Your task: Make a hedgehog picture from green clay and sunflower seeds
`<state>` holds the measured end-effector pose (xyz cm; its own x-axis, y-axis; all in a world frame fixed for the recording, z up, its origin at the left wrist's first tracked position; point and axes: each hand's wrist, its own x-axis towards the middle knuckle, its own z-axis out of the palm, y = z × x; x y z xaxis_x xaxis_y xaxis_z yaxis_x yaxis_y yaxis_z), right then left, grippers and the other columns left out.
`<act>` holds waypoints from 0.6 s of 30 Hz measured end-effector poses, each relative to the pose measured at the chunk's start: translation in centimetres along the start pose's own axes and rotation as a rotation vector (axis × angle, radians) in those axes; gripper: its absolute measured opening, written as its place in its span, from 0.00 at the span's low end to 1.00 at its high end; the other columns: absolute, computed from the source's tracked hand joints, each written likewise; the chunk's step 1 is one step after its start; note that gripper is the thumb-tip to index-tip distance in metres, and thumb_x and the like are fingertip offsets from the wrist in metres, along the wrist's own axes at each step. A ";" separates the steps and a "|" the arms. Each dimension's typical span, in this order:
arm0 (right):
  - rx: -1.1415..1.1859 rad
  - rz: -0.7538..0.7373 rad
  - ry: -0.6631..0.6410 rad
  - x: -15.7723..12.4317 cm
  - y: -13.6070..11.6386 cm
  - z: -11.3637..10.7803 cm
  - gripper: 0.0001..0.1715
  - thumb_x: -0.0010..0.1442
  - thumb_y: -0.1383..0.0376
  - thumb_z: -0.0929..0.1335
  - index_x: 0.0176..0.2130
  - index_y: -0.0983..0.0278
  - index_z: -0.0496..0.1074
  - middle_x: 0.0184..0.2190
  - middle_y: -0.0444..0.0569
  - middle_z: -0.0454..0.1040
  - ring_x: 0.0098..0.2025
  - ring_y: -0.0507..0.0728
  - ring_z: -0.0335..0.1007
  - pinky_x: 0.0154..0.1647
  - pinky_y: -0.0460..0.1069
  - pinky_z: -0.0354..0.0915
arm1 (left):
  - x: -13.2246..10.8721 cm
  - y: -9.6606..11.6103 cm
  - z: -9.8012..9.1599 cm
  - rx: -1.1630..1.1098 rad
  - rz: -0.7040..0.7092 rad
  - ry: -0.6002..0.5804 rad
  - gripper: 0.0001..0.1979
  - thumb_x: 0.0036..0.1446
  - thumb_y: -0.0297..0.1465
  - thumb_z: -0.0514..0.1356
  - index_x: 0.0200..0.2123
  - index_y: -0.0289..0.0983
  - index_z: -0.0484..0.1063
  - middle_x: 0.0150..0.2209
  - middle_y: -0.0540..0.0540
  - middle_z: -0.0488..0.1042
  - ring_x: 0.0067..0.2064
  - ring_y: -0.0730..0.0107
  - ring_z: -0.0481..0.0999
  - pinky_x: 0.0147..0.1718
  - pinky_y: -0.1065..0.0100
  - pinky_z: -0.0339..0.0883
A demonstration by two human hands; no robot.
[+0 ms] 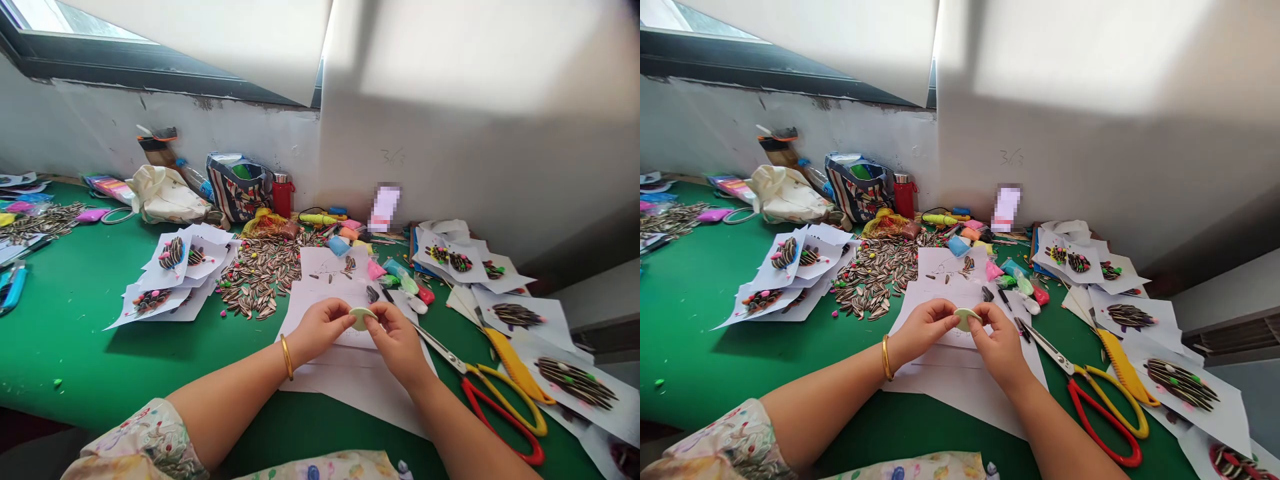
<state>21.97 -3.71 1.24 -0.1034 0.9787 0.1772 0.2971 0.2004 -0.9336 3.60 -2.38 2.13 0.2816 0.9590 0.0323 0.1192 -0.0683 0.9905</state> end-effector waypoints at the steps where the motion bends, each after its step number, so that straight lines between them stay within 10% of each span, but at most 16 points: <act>1: -0.008 -0.003 -0.021 0.0 -0.1 0.0 0.13 0.63 0.54 0.66 0.40 0.61 0.72 0.35 0.48 0.72 0.37 0.57 0.67 0.38 0.51 0.65 | 0.0 0.1 0.0 0.003 0.013 0.019 0.15 0.56 0.43 0.62 0.33 0.35 0.72 0.32 0.47 0.74 0.34 0.69 0.71 0.34 0.68 0.65; 18: 0.004 0.007 -0.066 0.1 -0.1 0.1 0.15 0.63 0.52 0.65 0.39 0.61 0.70 0.33 0.47 0.71 0.35 0.56 0.66 0.36 0.49 0.64 | 0.2 -0.2 -0.1 -0.058 0.010 0.041 0.15 0.53 0.42 0.65 0.32 0.36 0.72 0.32 0.47 0.74 0.35 0.68 0.72 0.36 0.67 0.67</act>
<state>21.83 -3.65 1.37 -0.1639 0.9750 0.1503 0.2944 0.1938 -0.9358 3.56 -2.14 1.91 0.2434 0.9688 0.0460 0.0607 -0.0626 0.9962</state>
